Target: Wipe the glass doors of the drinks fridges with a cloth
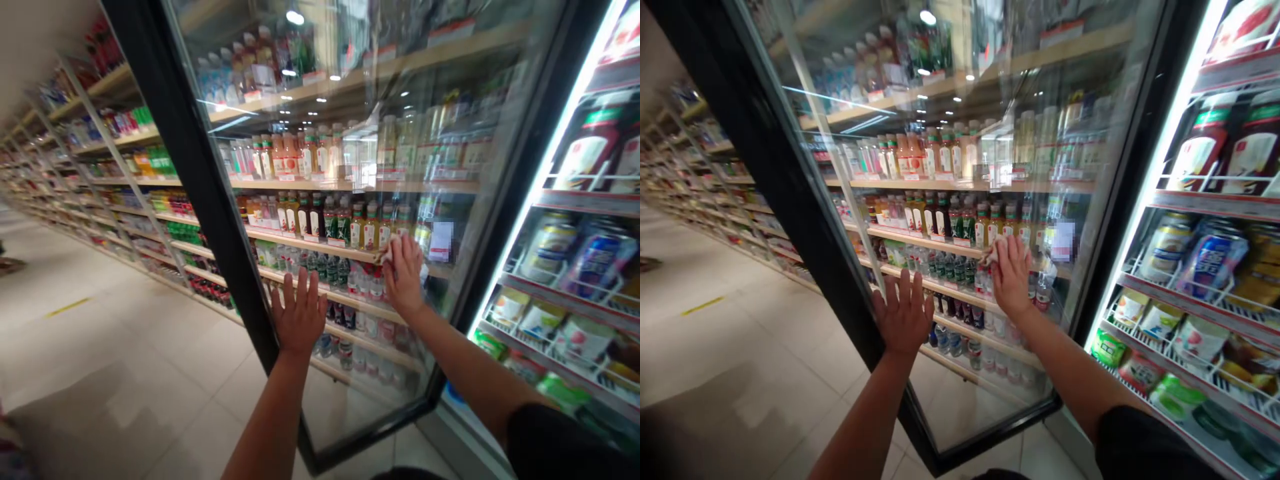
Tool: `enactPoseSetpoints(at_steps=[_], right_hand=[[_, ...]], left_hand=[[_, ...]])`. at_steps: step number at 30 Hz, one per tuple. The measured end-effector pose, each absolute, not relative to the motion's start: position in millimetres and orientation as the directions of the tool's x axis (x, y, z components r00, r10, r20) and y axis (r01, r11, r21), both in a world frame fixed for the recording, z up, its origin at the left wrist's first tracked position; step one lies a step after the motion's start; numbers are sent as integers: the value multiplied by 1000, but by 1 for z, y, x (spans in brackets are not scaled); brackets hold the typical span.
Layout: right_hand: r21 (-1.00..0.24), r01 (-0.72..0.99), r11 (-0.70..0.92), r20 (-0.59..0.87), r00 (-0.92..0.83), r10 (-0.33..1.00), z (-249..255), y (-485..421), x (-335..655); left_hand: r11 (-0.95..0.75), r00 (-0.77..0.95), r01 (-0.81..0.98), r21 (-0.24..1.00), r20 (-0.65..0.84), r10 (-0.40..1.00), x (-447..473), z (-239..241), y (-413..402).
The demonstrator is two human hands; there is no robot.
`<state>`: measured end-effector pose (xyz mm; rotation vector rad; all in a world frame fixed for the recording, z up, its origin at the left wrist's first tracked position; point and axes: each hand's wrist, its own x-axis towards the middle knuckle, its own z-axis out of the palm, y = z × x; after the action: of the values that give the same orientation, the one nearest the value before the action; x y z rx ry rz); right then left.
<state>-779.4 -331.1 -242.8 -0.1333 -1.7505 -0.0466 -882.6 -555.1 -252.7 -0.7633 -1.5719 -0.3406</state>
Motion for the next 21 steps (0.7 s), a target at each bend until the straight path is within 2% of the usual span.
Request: enactPoseSetpoints(at_steps=[5,7,10,12,14,17,18,19,21], right_hand=[[250,-19,968,895,-378,-238,-283,-350,-773],[221,-7,975,908,-364,-208,-272,-349,-774],[55,55,997,973,-228,-41,-239,-343,-779],[14,68,998,982,-188,-1,-233,-342,-781],[84,59,995,970,-232,-68,-248,-344,-779],[309,-31,951,885,-357,-299,-281,-347,-772],[346,-51,937,862,-379,-338,-285,-346,-769],[343,-47,938,860,-387,-334,-283,-343,-768],[231,28,973,916,-342,-208,-265,-335,-768]], left_hand=[[742,2,636,-213,961,275,-880,-253,-555],[744,8,633,-216,962,273,-879,-252,-555],[746,19,627,-226,961,275,-878,-252,-555],[747,18,625,-228,960,278,-877,-252,-556],[749,17,624,-223,962,273,-875,-253,-556],[748,20,625,-223,963,270,-874,-253,-556],[748,20,624,-224,962,271,-874,-253,-556],[749,19,623,-225,962,273,-873,-253,-556],[752,16,619,-226,961,276,-873,-253,-556]])
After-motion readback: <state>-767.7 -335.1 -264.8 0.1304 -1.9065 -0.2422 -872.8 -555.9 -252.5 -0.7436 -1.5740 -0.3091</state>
